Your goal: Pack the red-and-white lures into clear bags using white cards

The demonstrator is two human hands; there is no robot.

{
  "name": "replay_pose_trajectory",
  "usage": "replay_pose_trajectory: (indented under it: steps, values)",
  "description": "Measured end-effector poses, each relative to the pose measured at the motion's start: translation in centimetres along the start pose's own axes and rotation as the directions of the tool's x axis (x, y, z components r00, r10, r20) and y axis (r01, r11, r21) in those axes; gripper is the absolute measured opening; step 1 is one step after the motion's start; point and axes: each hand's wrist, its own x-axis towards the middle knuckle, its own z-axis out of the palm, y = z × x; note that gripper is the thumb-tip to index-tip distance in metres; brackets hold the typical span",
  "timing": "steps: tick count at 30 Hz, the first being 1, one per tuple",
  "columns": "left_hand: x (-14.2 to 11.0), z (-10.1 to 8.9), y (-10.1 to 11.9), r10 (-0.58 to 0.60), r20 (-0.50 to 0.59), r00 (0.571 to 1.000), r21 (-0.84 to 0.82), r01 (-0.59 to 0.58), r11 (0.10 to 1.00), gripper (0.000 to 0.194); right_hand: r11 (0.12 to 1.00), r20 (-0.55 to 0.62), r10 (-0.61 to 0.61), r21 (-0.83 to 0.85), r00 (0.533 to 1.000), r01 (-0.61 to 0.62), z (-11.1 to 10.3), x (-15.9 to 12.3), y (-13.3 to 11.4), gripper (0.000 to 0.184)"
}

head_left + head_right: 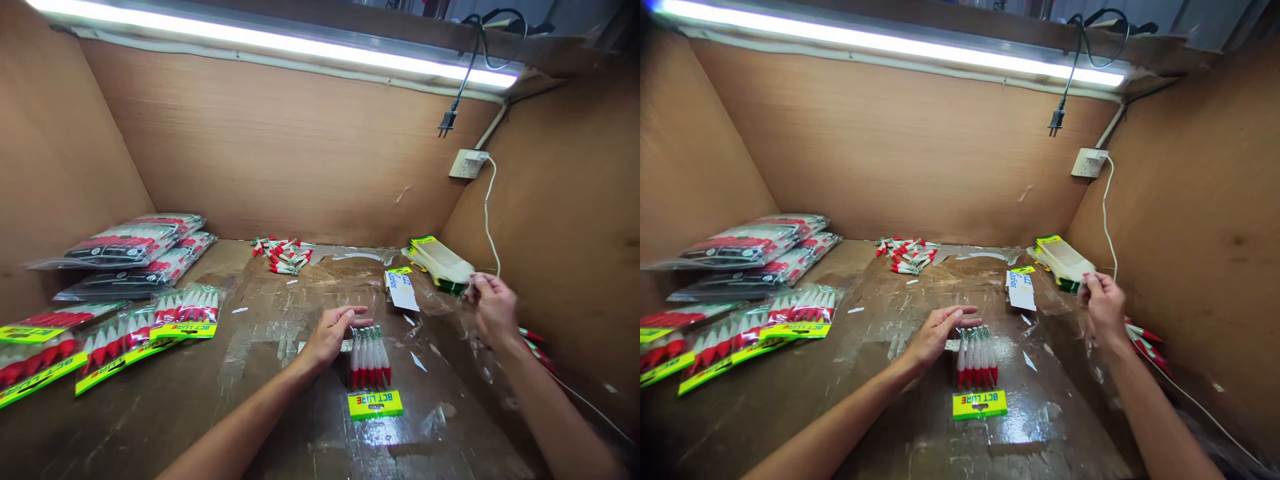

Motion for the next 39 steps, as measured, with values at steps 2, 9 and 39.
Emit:
replay_pose_trajectory:
  steps: [2,9,39]
  values:
    - [0.0,0.1,0.3,0.009,0.003,1.000,-0.021,-0.009,1.000,0.051,0.983,-0.006,-0.086,-0.161,0.996,0.084,-2.9,0.7,-0.9,0.013]
    - [0.2,-0.3,0.4,-0.011,0.007,1.000,-0.041,0.012,0.999,0.052,0.952,0.529,0.038,-0.276,0.848,0.129,-2.9,-2.2,-3.8,0.014]
    - [1.0,-1.9,-0.1,0.032,0.026,0.999,0.183,-0.036,0.982,0.046,0.994,0.715,0.099,-0.032,0.692,-0.108,11.0,-7.8,0.3,0.026]
